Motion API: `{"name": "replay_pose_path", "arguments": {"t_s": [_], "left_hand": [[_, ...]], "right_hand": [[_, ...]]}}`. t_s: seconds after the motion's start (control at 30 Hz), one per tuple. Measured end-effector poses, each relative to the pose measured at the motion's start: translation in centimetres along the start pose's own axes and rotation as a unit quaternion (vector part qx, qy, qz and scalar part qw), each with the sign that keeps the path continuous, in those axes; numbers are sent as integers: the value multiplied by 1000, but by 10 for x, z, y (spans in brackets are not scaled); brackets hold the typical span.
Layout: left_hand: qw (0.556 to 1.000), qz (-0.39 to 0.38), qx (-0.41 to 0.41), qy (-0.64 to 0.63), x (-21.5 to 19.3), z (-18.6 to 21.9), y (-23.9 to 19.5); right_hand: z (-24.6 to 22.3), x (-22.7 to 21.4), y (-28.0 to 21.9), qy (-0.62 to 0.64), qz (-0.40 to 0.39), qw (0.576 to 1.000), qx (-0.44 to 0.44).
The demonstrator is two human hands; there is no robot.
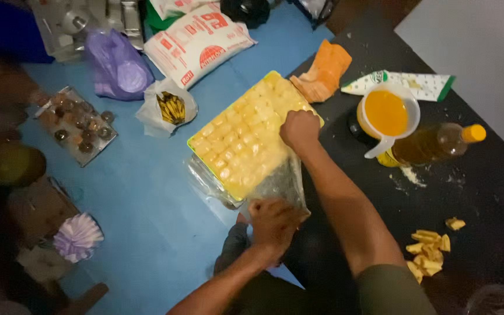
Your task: The person flattens small dough pieces with a rolling pin, spreads a dark filling on them, and folds them into rectangular pastries. The finished pastries are placed on a metal tray.
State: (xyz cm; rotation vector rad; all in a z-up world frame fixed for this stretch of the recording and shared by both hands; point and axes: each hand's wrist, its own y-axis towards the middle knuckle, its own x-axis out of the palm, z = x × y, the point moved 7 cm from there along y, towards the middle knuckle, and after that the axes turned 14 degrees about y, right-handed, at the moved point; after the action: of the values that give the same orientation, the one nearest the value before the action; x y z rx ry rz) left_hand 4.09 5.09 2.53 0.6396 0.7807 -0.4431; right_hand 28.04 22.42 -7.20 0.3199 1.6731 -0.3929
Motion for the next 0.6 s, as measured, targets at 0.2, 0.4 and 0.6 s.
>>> {"name": "replay_pose_path", "arguments": {"t_s": [0.2,0.4,0.6], "left_hand": [[997,-11,-3,-76,-41,3,19],[991,-53,51,-115,-40,-20,11],[955,-155,141,-211,-60,-38,21]], "right_hand": [[80,-49,-26,240,-14,957,163],[114,-90,-122,415,70,861,286],[131,-21,-231,517,142,696,477]]}}
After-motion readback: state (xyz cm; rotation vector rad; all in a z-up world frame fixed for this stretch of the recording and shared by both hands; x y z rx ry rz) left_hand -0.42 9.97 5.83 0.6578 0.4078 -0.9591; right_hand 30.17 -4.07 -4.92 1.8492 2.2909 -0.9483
